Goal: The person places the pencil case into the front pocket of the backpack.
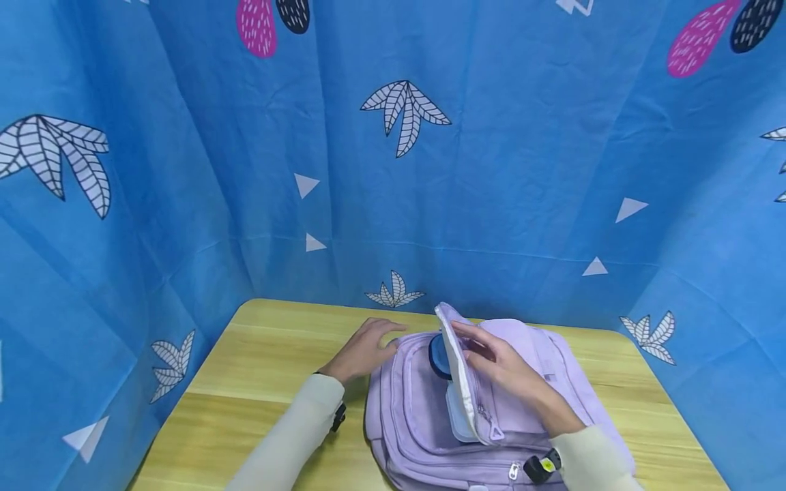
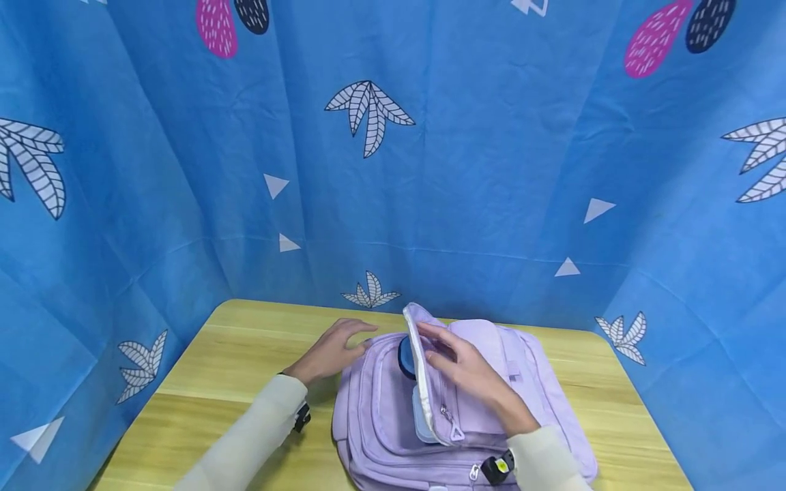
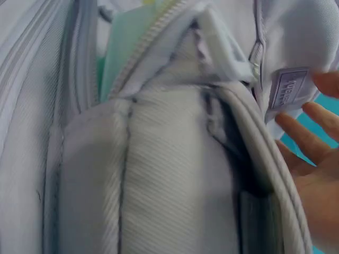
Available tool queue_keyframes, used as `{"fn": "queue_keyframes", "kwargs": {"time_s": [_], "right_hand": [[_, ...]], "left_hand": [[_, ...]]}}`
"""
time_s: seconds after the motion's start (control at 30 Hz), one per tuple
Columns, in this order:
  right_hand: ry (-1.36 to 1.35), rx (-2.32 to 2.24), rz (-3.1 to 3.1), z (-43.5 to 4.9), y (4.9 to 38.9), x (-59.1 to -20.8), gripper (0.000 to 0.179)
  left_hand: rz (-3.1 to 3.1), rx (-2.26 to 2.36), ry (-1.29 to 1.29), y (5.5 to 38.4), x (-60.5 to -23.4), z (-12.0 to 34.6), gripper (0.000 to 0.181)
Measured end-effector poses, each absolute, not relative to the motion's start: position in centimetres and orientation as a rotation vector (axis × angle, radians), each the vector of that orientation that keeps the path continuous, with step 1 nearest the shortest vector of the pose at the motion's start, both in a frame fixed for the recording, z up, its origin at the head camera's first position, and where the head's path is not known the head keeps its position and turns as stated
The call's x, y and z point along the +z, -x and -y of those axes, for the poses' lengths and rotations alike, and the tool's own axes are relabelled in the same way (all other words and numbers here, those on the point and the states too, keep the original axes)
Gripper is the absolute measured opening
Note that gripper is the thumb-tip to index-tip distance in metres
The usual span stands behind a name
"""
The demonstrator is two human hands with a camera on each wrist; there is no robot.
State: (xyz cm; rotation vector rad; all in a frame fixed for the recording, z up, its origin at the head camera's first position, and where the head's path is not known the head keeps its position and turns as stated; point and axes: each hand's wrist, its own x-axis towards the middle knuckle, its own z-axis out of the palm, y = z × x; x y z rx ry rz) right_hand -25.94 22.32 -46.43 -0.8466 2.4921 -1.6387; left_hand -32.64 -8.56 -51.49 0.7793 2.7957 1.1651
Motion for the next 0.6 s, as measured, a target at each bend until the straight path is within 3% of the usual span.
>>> {"fn": "queue_keyframes", "kwargs": {"time_s": [0.6], "right_hand": [[0.987, -0.611, -2.966, -17.7, 25.1, -47.5, 0.061]], "left_hand": [[-2.958, 0.895, -0.633, 33.5, -49.8, 11.1, 0.034]]}}
